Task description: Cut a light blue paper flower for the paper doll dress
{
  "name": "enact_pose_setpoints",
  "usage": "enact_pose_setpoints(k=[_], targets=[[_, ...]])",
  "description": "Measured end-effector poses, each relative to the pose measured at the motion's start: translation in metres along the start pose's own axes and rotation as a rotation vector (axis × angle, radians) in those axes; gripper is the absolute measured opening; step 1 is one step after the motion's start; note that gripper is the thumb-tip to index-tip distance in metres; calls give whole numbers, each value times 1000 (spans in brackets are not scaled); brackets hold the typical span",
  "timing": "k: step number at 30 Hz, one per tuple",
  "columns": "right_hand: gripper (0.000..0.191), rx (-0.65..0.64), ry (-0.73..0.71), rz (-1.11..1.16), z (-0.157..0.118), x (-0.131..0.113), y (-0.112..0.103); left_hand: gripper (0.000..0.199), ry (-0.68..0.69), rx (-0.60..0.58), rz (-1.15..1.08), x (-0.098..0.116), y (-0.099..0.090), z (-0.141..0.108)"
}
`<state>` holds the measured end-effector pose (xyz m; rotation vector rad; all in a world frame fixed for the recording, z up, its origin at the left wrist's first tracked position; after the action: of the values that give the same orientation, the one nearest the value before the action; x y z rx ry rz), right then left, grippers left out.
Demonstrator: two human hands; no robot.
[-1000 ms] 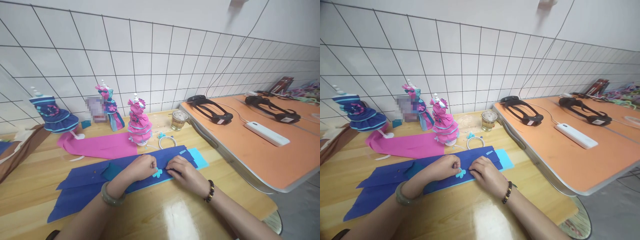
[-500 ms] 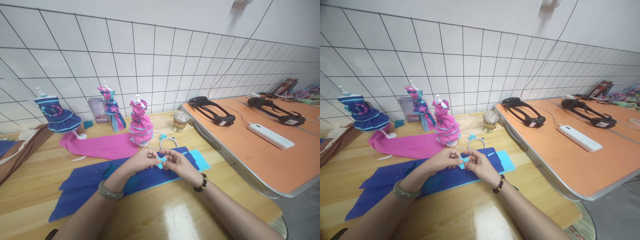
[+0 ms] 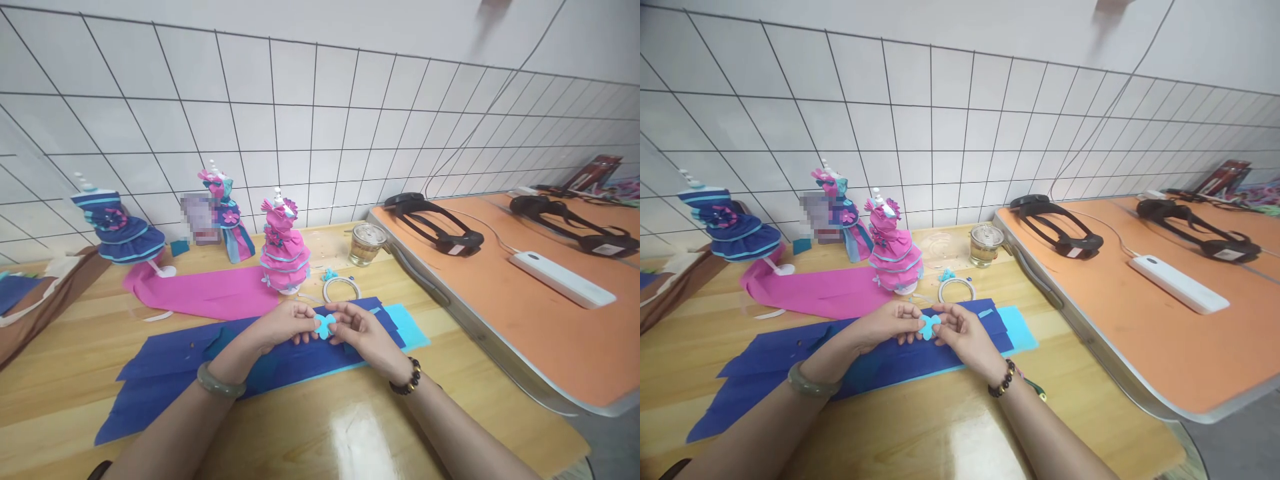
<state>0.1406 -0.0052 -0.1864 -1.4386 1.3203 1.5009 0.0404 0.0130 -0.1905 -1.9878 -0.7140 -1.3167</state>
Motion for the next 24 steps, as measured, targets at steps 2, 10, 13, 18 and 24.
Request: enact_pose_setpoints(k=[2,10,13,18,24], targets=[[40,33,0,18,-1,-1,-3,24,-6,0,3,-1,1,0],[36,62,-37,1,0,-3,-7,28,-12,27,-61,-2,0,2],[35,61,-50,-29,-1,-4,-7,32,-14,22,-121,-2,2,3],[34,34,-49,-39,-2,-2,-4,31,-8,50,-136,-3,2,4],[32,23,-68,-87,0,3,-5,30,-20,6,-110,-3,5,3]])
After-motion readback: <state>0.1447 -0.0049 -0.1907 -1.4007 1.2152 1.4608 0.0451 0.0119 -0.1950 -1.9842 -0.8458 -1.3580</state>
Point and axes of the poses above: each hand's wrist, its own z-axis towards the middle knuckle, its own y-axis out of the palm, x = y × z, the point moved 9 cm from there along z, towards the middle knuckle, and after that the axes turned 6 degrees about z, right-handed, at the moved point
